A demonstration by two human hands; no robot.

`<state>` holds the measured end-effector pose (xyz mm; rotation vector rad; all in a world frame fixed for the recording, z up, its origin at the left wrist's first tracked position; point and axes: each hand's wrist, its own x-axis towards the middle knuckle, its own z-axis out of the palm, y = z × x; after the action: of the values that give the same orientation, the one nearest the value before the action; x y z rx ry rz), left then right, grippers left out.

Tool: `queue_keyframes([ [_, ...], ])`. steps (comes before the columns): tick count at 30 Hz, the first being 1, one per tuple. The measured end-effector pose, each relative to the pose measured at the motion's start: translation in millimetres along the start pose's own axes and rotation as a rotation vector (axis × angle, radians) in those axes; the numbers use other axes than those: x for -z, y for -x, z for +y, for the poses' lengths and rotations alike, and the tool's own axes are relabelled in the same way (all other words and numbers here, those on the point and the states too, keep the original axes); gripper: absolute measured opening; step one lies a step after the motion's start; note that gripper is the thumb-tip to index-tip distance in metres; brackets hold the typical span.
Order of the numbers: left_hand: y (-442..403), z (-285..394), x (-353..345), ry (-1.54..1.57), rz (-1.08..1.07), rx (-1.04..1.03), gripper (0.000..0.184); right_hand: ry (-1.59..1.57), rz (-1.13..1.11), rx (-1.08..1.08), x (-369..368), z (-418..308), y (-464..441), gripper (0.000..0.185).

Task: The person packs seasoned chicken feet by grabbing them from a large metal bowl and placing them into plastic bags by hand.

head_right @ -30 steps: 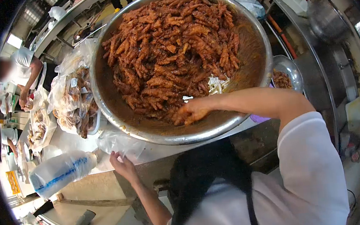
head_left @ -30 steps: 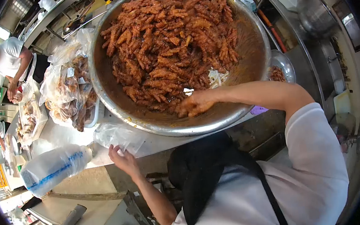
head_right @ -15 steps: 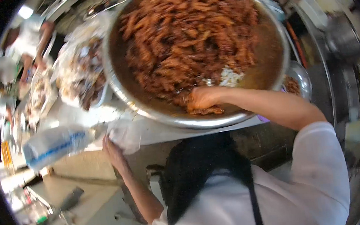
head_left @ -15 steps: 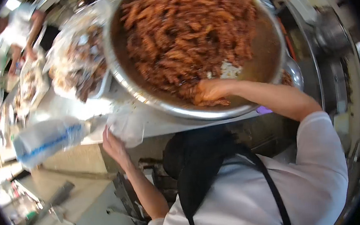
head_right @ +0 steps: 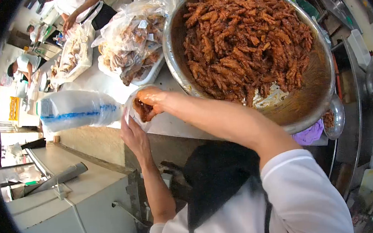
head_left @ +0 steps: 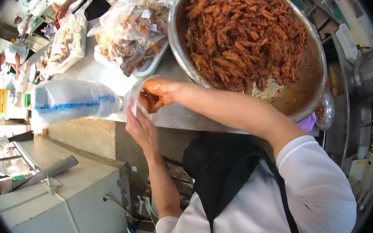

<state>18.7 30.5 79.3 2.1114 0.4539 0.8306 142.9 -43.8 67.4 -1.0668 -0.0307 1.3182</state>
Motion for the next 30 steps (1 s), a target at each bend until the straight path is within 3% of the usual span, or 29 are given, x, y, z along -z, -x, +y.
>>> queue_keyframes([
  [1, -1, 0, 6, -0.067, 0.017, -0.071, 0.028, 0.133, 0.125, 0.011, -9, -4, -2, 0.024],
  [3, -22, 4, 9, -0.04, 0.047, -0.046, 0.025, 0.166, 0.121, 0.318, 7, 8, -20, 0.024],
  [4, -31, 7, 13, -0.087, 0.026, -0.05, 0.025, 0.258, 0.201, 0.267, 2, 2, -20, 0.02],
  [6, -52, 24, 8, -0.148, 0.027, -0.059, 0.023, 0.117, 0.145, 0.367, 1, -12, 20, 0.02],
  [9, -106, 21, -13, -0.372, 0.209, -0.39, 0.026, -0.032, 0.07, 0.569, 22, -34, 86, 0.026],
  [11, -147, 61, -13, -0.139, 0.06, -0.085, 0.029, -0.02, 0.119, 0.663, 44, -41, 139, 0.03],
  [13, -197, 74, -24, -0.062, 0.123, -0.273, 0.028, 0.059, 0.318, 0.764, 68, -38, 189, 0.028],
  [15, -232, 97, -43, -0.005, 0.199, -0.503, 0.025, 0.147, 0.566, 0.696, 107, -28, 227, 0.03],
  [18, -256, 95, -94, 0.012, 0.015, -0.628, 0.026, 0.256, 0.914, 0.483, 164, -6, 278, 0.022],
  [19, -267, 65, -120, -0.196, -0.131, -0.655, 0.029, 0.424, 1.001, 0.417, 188, 13, 291, 0.019],
  [20, -273, 28, -153, -0.583, -0.368, -0.378, 0.033, 0.606, 1.082, 0.353, 226, 35, 299, 0.016],
  [21, -266, -25, -187, -0.539, -0.26, -0.774, 0.037, 0.798, 1.155, 0.282, 258, 52, 308, 0.014],
  [23, -265, -45, -200, -0.437, -0.36, -0.737, 0.039, 1.028, 1.167, 0.07, 302, 91, 321, 0.014],
  [24, -255, -26, -195, -0.444, -0.332, -0.719, 0.039, 1.316, 0.934, -0.193, 307, 97, 330, 0.019],
  [25, -251, -8, -186, -0.368, -0.443, -0.61, 0.04, 1.211, 0.927, -0.435, 274, 76, 333, 0.026],
  [27, -229, 46, -158, -0.311, -0.569, -0.306, 0.042, 1.223, 1.008, -0.151, 270, 81, 325, 0.031],
  [29, -216, 50, -141, -0.13, -0.374, -0.301, 0.044, 1.506, 1.111, 0.145, 287, 86, 303, 0.034],
  [30, -211, 57, -130, -0.216, -0.269, -0.326, 0.044, 1.578, 1.054, 0.109, 293, 84, 294, 0.034],
])
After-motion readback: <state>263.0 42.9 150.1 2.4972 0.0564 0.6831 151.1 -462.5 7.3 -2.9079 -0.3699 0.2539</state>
